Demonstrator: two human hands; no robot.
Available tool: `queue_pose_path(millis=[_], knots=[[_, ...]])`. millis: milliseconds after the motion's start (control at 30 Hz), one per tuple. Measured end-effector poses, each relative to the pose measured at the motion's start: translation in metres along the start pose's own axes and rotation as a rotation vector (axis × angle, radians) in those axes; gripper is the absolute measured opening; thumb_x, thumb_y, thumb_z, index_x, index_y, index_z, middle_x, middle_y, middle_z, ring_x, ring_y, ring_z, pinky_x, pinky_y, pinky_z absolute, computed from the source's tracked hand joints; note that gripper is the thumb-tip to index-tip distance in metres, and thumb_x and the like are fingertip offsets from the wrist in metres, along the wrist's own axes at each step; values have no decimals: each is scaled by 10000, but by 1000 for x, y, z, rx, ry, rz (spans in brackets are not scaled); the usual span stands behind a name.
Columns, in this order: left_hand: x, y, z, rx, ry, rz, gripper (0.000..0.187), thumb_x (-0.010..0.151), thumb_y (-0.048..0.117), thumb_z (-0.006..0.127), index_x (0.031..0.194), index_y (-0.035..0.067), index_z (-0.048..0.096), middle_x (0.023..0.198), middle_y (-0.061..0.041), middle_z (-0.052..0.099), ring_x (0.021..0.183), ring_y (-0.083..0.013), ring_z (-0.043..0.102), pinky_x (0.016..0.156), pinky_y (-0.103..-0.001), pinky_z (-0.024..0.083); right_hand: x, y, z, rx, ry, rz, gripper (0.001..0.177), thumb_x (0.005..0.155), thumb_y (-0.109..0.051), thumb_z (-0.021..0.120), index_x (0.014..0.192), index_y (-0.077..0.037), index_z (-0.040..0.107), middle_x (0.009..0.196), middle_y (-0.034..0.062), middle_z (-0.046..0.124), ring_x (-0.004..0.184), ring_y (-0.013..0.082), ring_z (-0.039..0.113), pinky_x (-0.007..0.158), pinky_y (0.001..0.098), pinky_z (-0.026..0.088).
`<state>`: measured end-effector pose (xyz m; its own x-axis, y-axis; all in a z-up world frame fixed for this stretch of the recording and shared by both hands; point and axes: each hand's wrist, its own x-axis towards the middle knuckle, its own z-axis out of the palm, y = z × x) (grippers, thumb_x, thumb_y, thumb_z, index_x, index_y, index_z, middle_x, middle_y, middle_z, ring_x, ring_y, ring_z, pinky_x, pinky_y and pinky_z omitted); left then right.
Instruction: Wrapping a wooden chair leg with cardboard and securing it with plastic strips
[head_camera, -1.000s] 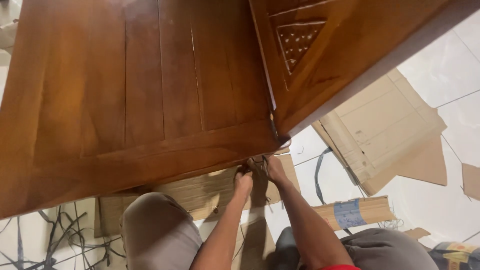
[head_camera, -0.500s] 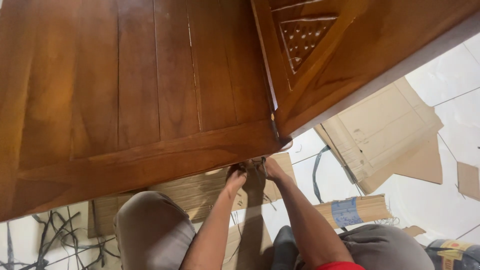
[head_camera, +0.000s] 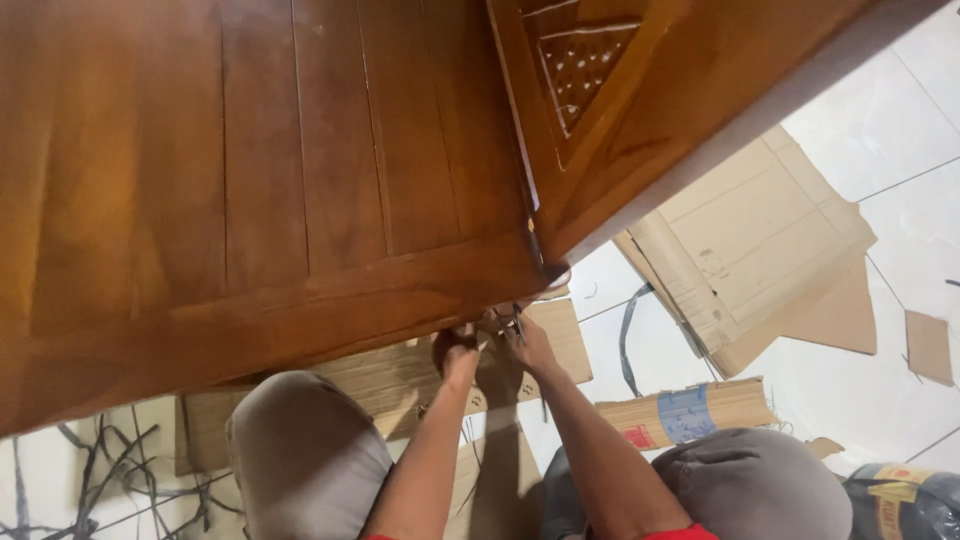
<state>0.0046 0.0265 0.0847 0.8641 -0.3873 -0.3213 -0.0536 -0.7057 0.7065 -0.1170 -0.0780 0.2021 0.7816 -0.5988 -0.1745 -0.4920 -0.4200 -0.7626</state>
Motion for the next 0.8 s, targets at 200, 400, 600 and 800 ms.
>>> queue_pose_path(millis=[200,400,600,800], knots=[[-60,60,-52,-215,-29,-273,331,857,619,714,1009,337,797,1046,66,797,1145,-185,707,980,-363,561,-61,-48,14,-103,333,179,271,997,-201,520,1191,-94,675,973,265,726,951,467,702,798,565,574],[-74,78,-39,-434,-172,-241,386,784,348,767,987,22,797,1005,-210,770,1090,-356,712,923,-492,531,-93,-77,12,-134,262,287,362,1014,-254,470,1309,-147,650,1089,221,746,1023,437,708,896,567,561],[-53,74,-50,-286,-282,-229,383,788,345,779,1035,53,801,1048,-167,785,1143,-349,704,928,-473,547,-91,-67,3,-491,-3,199,376,1018,-194,405,1325,-232,617,967,101,777,937,329,760,816,464,603],[-38,48,-26,-203,-313,-223,426,738,374,799,1081,122,802,1059,-95,791,1136,-287,712,967,-457,560,-89,-59,0,-504,-111,199,356,983,-243,402,1228,-309,651,958,44,763,960,311,751,810,475,603]])
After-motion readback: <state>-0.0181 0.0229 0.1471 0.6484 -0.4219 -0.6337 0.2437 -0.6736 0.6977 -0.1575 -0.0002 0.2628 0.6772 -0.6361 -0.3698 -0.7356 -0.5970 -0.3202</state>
